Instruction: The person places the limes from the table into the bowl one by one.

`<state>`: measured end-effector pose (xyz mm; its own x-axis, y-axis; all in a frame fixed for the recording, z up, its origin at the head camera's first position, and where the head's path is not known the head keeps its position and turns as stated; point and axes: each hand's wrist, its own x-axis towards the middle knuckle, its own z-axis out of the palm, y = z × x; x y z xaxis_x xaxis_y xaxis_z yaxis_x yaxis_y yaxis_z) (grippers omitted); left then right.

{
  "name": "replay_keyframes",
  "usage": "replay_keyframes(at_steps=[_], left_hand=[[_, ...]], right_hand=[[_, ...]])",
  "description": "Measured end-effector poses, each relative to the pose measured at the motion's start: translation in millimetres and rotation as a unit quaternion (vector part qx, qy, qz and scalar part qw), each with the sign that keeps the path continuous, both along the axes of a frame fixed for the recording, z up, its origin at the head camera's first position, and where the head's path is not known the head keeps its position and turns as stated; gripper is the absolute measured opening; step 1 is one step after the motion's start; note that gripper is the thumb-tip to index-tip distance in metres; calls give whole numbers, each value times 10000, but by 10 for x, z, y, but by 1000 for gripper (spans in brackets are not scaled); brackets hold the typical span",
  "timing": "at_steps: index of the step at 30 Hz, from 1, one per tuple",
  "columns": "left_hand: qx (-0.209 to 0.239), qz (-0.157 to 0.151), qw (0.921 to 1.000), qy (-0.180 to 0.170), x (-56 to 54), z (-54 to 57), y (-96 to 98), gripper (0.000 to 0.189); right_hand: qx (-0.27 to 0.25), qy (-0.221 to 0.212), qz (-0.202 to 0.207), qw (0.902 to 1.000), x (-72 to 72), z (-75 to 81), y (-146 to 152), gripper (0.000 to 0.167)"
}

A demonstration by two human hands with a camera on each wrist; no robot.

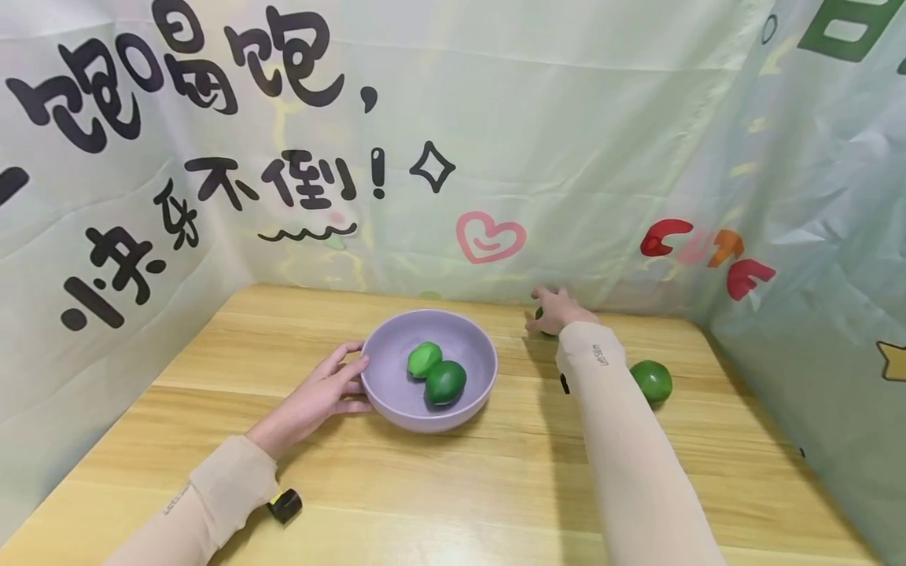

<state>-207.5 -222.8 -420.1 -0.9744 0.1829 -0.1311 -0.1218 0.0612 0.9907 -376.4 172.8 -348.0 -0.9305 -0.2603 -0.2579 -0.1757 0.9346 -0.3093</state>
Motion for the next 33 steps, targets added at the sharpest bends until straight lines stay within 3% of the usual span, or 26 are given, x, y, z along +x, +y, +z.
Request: replay_keyframes(at_steps=[10, 21, 33], left_hand=[[14, -53, 10000, 26, 5, -3, 11, 50], [0, -76, 10000, 38, -13, -6, -12, 53], [13, -97, 10000, 12, -26, -8, -9, 54]], right_hand=[[120, -15, -214, 9997, 16, -58, 12, 79], [112, 217, -125, 9996, -73, -99, 29, 71], [19, 522, 22, 9986, -66, -131, 40, 62]])
